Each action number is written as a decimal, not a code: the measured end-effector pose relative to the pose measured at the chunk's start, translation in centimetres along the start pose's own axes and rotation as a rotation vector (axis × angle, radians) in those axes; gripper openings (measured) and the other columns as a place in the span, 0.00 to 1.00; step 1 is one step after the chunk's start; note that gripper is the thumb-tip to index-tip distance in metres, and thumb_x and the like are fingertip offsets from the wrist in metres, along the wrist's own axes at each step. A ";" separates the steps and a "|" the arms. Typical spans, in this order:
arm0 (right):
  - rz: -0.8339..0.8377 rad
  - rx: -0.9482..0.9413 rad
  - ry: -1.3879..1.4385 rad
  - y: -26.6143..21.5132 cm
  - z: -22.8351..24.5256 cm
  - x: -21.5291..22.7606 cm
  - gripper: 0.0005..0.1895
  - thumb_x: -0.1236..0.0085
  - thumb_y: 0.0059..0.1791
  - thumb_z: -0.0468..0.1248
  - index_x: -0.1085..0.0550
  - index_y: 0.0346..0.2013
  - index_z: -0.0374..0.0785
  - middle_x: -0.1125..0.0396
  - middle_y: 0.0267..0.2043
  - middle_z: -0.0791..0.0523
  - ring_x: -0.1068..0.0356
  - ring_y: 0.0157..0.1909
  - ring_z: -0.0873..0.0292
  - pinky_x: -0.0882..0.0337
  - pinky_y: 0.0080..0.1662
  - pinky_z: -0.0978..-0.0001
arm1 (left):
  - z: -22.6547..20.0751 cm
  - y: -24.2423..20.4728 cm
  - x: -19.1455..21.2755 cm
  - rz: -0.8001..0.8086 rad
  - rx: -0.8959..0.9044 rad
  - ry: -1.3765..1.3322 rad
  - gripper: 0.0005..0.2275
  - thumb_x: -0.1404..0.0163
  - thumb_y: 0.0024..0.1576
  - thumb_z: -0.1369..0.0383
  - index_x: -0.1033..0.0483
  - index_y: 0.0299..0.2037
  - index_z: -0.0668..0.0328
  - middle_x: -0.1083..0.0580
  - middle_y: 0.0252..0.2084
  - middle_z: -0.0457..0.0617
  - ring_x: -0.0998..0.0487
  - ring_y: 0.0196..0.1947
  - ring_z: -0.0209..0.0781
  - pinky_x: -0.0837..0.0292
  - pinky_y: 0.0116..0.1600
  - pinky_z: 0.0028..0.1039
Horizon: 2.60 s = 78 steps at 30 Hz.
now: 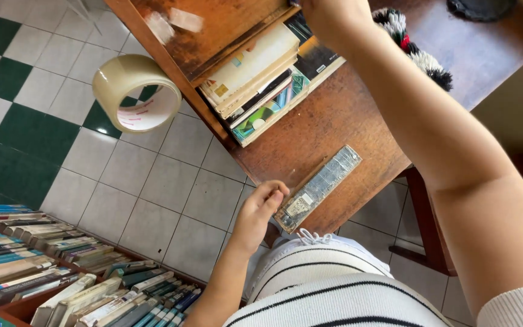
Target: Repairing a book's spine and cover using clear adhesive tape and scissors in a library.
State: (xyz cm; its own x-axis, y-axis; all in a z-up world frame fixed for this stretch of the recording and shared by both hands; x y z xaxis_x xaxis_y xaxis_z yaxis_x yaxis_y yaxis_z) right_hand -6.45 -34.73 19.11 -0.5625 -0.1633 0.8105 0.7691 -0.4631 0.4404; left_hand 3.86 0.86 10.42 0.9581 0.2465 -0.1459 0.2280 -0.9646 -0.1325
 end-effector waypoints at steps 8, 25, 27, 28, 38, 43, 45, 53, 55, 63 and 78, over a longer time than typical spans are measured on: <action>0.594 -0.388 0.525 -11.3 14.4 -0.4 0.18 0.37 0.47 0.46 0.21 0.47 0.41 0.25 0.37 0.51 0.27 0.42 0.52 0.26 0.47 0.59 | 3.9 2.3 -1.7 0.101 -0.069 0.423 0.10 0.44 0.61 0.57 0.21 0.39 0.54 0.31 0.30 0.45 0.29 0.31 0.37 0.30 0.41 0.28; -0.375 -1.156 1.097 -34.0 8.4 -8.9 0.04 0.43 0.53 0.32 0.27 0.43 0.36 0.31 0.29 0.51 0.35 0.32 0.60 0.34 0.39 0.70 | 4.0 4.8 -5.6 0.230 0.049 0.955 0.14 0.47 0.54 0.45 0.22 0.33 0.41 0.29 0.33 0.42 0.22 0.42 0.50 0.30 0.51 0.41; -0.372 -1.160 1.133 -32.6 9.4 -9.0 0.05 0.42 0.52 0.30 0.26 0.42 0.36 0.33 0.28 0.53 0.37 0.32 0.62 0.38 0.37 0.72 | 5.0 5.3 -6.0 0.236 0.058 0.885 0.15 0.52 0.58 0.43 0.22 0.36 0.37 0.30 0.34 0.38 0.22 0.44 0.45 0.30 0.54 0.38; -0.375 -1.160 1.134 -32.0 9.7 -9.2 0.05 0.42 0.52 0.30 0.26 0.42 0.36 0.33 0.28 0.53 0.37 0.32 0.62 0.38 0.37 0.72 | 5.2 5.4 -6.3 0.239 0.057 0.888 0.15 0.52 0.58 0.43 0.22 0.36 0.37 0.30 0.34 0.38 0.22 0.44 0.45 0.30 0.54 0.38; -0.144 -1.118 0.757 -29.0 9.8 -8.6 0.05 0.37 0.49 0.33 0.20 0.40 0.41 0.27 0.26 0.53 0.33 0.28 0.64 0.32 0.35 0.72 | 8.0 6.1 -6.6 0.130 -0.028 0.989 0.09 0.48 0.57 0.53 0.21 0.31 0.40 0.31 0.33 0.38 0.25 0.42 0.44 0.31 0.50 0.38; -0.100 -1.026 0.510 -28.1 9.9 -9.0 0.08 0.37 0.49 0.32 0.19 0.42 0.44 0.25 0.27 0.54 0.31 0.27 0.63 0.28 0.35 0.71 | 9.1 5.7 -6.4 0.070 -0.091 1.108 0.08 0.48 0.56 0.53 0.22 0.30 0.39 0.33 0.32 0.35 0.27 0.41 0.40 0.32 0.49 0.37; -0.063 -0.928 0.365 -28.1 9.7 -9.6 0.10 0.37 0.48 0.33 0.19 0.43 0.47 0.25 0.28 0.55 0.27 0.29 0.60 0.27 0.36 0.70 | 9.5 5.8 -6.2 0.034 -0.122 1.152 0.08 0.48 0.55 0.54 0.23 0.28 0.40 0.33 0.31 0.35 0.28 0.40 0.39 0.34 0.49 0.37; -0.048 -0.713 0.081 -28.2 9.9 -10.6 0.20 0.40 0.51 0.38 0.32 0.56 0.44 0.28 0.28 0.57 0.27 0.31 0.55 0.27 0.38 0.60 | 10.2 6.2 -6.1 -0.023 -0.160 1.191 0.08 0.46 0.54 0.56 0.24 0.27 0.42 0.35 0.30 0.37 0.28 0.38 0.41 0.34 0.48 0.38; -0.084 -0.640 0.001 -28.8 9.3 -11.4 0.17 0.39 0.50 0.39 0.31 0.52 0.43 0.28 0.26 0.59 0.27 0.31 0.57 0.27 0.37 0.62 | 10.3 6.2 -6.2 -0.027 -0.170 1.192 0.08 0.46 0.54 0.56 0.24 0.26 0.43 0.35 0.30 0.37 0.28 0.38 0.41 0.34 0.48 0.38; -0.247 -0.342 -0.247 -28.9 8.5 -12.5 0.11 0.37 0.50 0.44 0.29 0.40 0.46 0.34 0.23 0.65 0.32 0.29 0.62 0.30 0.36 0.70 | 10.1 6.7 -6.5 -0.084 -0.276 1.258 0.08 0.44 0.51 0.58 0.27 0.24 0.45 0.37 0.29 0.38 0.28 0.36 0.41 0.35 0.45 0.38; -0.069 -0.524 -0.213 -29.5 7.7 -12.6 0.15 0.37 0.49 0.48 0.32 0.41 0.45 0.37 0.20 0.61 0.31 0.31 0.57 0.30 0.38 0.65 | 11.1 6.9 -6.9 -0.034 -0.165 1.117 0.12 0.43 0.48 0.62 0.35 0.20 0.51 0.38 0.29 0.41 0.28 0.36 0.49 0.28 0.39 0.41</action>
State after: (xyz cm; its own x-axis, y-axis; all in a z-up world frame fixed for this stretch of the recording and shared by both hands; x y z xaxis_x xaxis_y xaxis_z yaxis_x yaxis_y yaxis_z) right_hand -19.71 -12.35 -1.12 -0.4909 0.0366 0.8705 0.4492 -0.8454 0.2889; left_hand -3.08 -6.44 -0.35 0.5506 0.1312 0.8244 0.1982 -0.9799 0.0236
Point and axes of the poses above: each hand's wrist, its own y-axis towards the middle knuckle, its own x-axis out of the back of the hand, z = x × y, the point moved 2 cm from there along y, towards the middle knuckle
